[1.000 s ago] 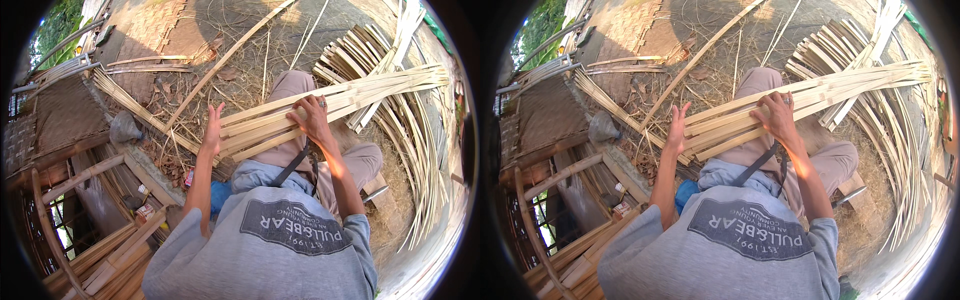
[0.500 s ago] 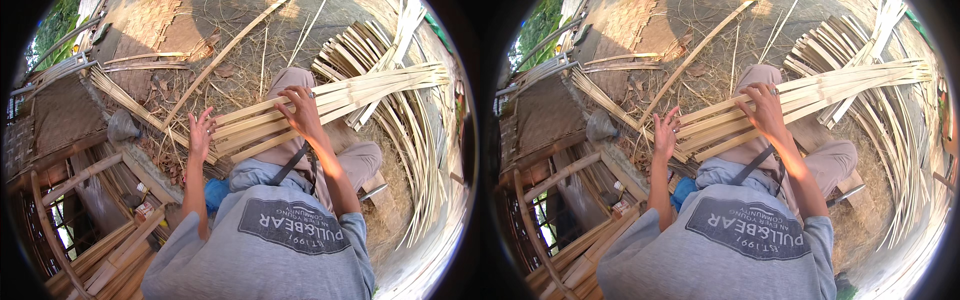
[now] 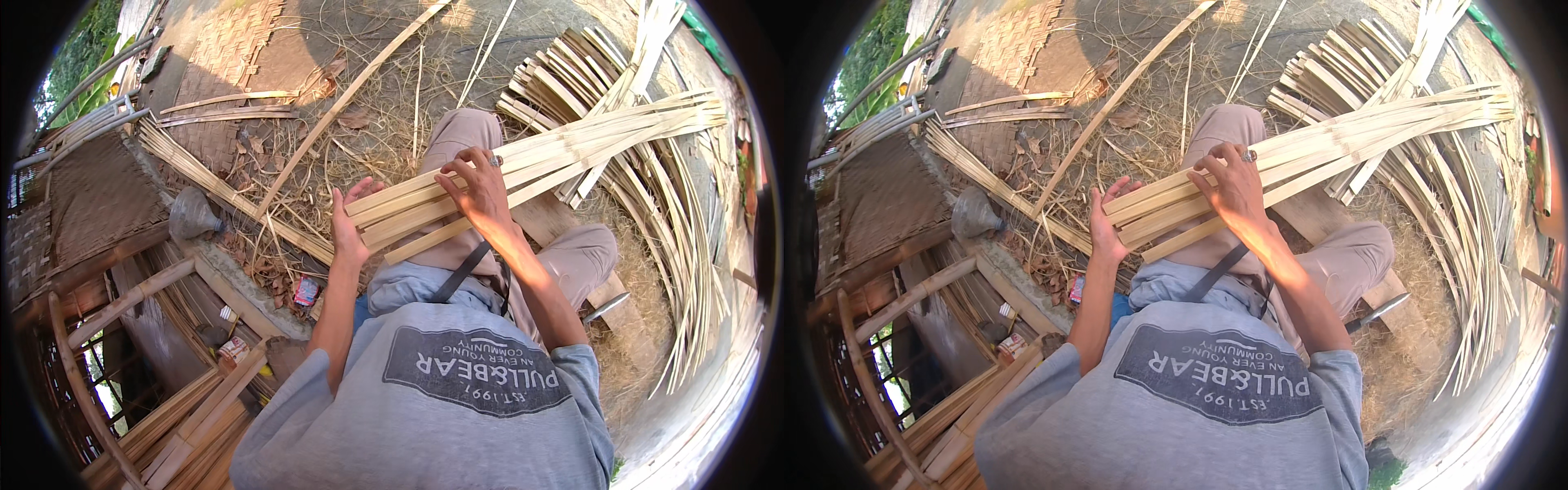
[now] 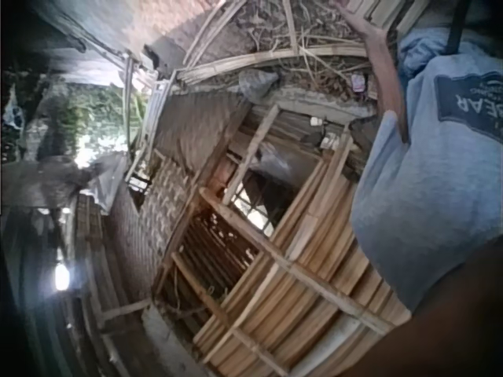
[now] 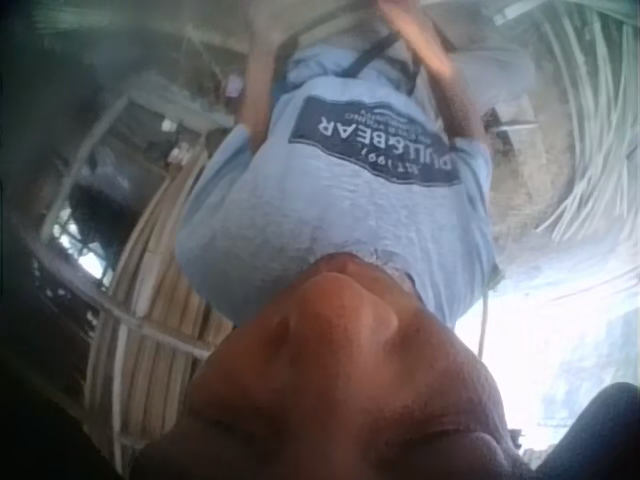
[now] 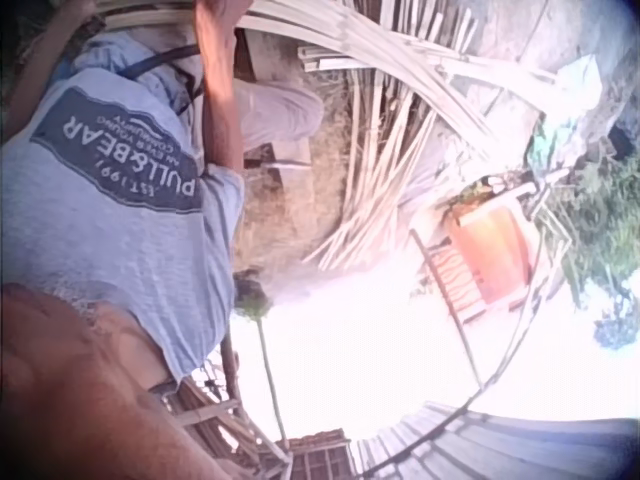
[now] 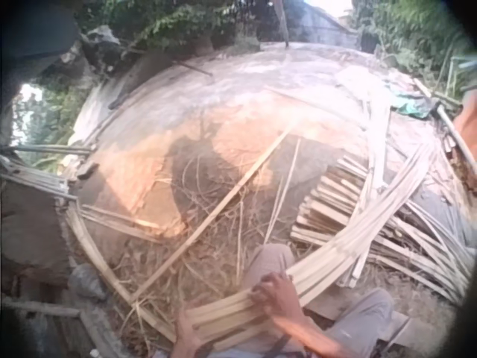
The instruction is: The person uses a knife to split long bamboo strips into thinner slats on a wooden board. They then gather the slats, align them, and tie them into bundles using a thin strip of material.
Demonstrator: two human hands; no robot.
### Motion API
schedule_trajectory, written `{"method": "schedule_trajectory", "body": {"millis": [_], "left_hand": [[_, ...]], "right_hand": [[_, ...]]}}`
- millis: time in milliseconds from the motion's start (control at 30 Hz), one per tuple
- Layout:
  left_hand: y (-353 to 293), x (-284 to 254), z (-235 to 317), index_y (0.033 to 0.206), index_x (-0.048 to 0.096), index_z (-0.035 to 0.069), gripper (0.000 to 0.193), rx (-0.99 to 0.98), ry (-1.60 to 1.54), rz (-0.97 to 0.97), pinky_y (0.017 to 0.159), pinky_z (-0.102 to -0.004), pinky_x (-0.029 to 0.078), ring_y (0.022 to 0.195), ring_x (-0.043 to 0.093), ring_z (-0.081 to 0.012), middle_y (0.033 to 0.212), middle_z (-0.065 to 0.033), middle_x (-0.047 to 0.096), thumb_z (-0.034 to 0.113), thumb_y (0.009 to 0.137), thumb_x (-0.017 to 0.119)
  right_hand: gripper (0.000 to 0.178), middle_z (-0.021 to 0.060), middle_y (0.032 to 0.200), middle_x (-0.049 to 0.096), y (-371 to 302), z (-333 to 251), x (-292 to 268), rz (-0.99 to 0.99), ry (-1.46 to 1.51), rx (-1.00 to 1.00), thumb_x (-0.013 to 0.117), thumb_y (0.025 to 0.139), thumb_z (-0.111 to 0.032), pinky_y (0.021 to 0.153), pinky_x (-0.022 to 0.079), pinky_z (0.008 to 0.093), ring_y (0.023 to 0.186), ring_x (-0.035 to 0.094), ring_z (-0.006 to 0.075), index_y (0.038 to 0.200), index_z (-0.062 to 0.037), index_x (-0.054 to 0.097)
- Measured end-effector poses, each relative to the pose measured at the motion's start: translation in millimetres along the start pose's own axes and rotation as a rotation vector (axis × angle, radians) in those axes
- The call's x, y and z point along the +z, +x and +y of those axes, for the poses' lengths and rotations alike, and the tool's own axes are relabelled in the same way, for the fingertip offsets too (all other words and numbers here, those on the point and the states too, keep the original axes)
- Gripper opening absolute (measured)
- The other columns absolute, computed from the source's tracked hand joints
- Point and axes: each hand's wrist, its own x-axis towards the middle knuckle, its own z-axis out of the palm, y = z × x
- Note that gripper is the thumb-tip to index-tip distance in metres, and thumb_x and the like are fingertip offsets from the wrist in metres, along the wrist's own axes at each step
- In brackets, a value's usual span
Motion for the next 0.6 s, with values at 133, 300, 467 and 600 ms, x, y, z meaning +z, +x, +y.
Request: {"method": "schedule_trajectory", "body": {"millis": [133, 300, 467, 600], "left_hand": [[-3, 1, 1, 0.132, 0.057, 0.005, 0.074, -0.016, -0.037, 0.050, 0.106, -0.0497, 0.048, 0.119, 0.061, -0.0321, 0.126, -0.0169, 0.065, 0.065, 0.104, 0.024], [-3, -10, -6, 0.130, 0.059, 0.006, 0.076, 0.017, -0.129, 0.078, 0.105, -0.0501, 0.047, 0.118, 0.061, -0.0336, 0.126, -0.0168, 0.066, 0.070, 0.100, 0.032], [0, -35, -17, 0.129, 0.060, 0.007, 0.072, 0.023, -0.269, 0.165, 0.104, -0.0496, 0.046, 0.118, 0.059, -0.0338, 0.126, -0.0149, 0.066, 0.068, 0.099, 0.038], [9, -63, -27, 0.119, 0.062, 0.009, 0.057, -0.068, -0.167, 0.281, 0.101, -0.0491, 0.048, 0.116, 0.059, -0.0333, 0.126, -0.0148, 0.063, 0.059, 0.102, 0.041]], "right_hand": [[0.026, 0.0065, 0.090, 0.063, -46, -35, -7, -0.223, -0.063, 0.093, 0.075, 0.085, -0.036, 0.087, 0.040, 0.0461, 0.094, 0.060, 0.0275, 0.081, -0.0109, 0.074], [0.033, 0.0061, 0.087, 0.062, -59, -49, 18, -0.260, -0.162, 0.159, 0.074, 0.085, -0.042, 0.087, 0.038, 0.0450, 0.093, 0.060, 0.0270, 0.075, -0.0105, 0.073], [0.024, 0.0104, 0.086, 0.063, -62, -51, 36, -0.263, -0.077, 0.137, 0.070, 0.088, -0.031, 0.085, 0.037, 0.0449, 0.089, 0.060, 0.0285, 0.084, -0.0079, 0.072], [0.017, 0.0108, 0.086, 0.058, -66, -43, 18, -0.084, 0.023, 0.221, 0.068, 0.092, -0.023, 0.082, 0.038, 0.0457, 0.086, 0.057, 0.0329, 0.087, -0.0068, 0.065]]}}
